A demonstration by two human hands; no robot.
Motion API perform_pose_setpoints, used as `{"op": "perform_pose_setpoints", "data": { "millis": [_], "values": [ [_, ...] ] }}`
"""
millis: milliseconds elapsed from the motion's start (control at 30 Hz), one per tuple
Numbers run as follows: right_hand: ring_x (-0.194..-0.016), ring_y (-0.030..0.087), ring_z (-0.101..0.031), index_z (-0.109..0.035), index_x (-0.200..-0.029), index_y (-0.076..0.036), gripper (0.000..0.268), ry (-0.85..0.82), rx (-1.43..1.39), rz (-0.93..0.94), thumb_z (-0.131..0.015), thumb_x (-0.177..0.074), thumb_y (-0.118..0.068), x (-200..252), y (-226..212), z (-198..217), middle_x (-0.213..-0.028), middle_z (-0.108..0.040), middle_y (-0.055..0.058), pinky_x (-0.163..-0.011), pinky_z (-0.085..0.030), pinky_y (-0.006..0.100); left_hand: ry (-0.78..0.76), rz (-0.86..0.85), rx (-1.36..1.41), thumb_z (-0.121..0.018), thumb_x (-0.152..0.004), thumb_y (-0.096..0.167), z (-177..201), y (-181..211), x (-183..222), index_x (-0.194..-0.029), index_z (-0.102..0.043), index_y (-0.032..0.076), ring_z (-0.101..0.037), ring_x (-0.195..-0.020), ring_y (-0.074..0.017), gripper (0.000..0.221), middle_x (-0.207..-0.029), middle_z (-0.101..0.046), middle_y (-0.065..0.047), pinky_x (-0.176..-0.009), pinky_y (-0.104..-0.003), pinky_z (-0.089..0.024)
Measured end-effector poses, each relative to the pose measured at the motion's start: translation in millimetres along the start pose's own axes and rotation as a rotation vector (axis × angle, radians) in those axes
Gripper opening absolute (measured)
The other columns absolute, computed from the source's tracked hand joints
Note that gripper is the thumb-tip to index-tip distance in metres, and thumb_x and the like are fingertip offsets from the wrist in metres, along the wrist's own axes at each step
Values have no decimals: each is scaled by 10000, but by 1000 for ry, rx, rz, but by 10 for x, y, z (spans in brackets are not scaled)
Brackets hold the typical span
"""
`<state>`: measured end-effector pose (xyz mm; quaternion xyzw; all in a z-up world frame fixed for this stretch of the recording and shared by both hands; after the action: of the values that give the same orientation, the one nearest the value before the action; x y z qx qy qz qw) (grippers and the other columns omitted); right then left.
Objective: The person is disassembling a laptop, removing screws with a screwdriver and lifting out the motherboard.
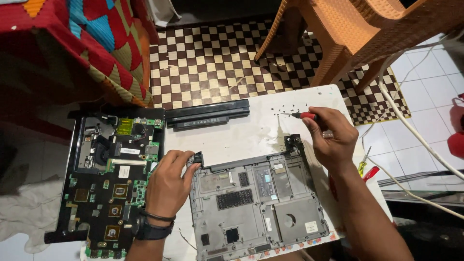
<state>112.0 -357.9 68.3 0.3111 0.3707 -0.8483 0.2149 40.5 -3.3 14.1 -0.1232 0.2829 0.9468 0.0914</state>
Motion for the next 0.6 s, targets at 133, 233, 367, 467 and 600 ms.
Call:
{"op": "perform_pose_setpoints", "data": {
  "millis": [133, 233, 367, 467, 600],
  "values": [
    [-841, 237, -681, -721, -1184, 47, 229, 0, 24, 9, -768, -988, -61, 32, 34, -33, -1055, -739, 210, -694, -580, 301, 7, 2, -3, -751, -919, 244, 79, 35, -10, -1212, -679, 57, -656, -932, -285, 355, -1043, -645, -85, -729, -424, -583],
    [-886, 263, -692, -725, -1172, 51, 224, -1, 32, 22, -771, -990, -72, 31, 35, -47, -1054, -741, 212, -708, -571, 314, 36, 18, -13, -757, -910, 311, 118, 33, -5, -1332, -637, 96, -663, -956, -303, 489, -1156, -651, -114, -748, -465, -594],
    [-875, 264, -698, -721, -1174, 46, 225, -12, 33, 44, -762, -993, -81, 29, 34, -52, -1048, -742, 214, -709, -582, 321, 102, -1, -25, -748, -923, 343, 179, 82, -7, -1357, -629, 87, -660, -904, -295, 517, -1102, -653, -124, -705, -441, -590],
    [-864, 253, -695, -723, -1171, 47, 218, -8, 29, 39, -760, -997, -80, 16, 2, -49, -1040, -743, 208, -706, -582, 316, 140, -14, -14, -746, -928, 337, 220, 107, -7, -1351, -637, 82, -664, -919, -294, 506, -1104, -658, -132, -714, -435, -591],
    [-898, 252, -701, -724, -1157, 56, 202, 5, 20, 26, -764, -996, -60, -1, -62, -21, -1027, -746, 197, -746, -581, 309, 218, -45, 54, -744, -944, 268, 309, 191, -12, -1303, -660, 48, -659, -807, -248, 430, -1061, -652, -116, -633, -370, -557]
  ]
}}
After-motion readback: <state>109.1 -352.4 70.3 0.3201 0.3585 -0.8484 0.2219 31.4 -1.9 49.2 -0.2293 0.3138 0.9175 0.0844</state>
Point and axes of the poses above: each hand's wrist, its own x-axis away from the middle knuckle, its own z-axis out of the back of the hand, y = z × x, the point moved 4 cm from there along -x, towards the middle knuckle
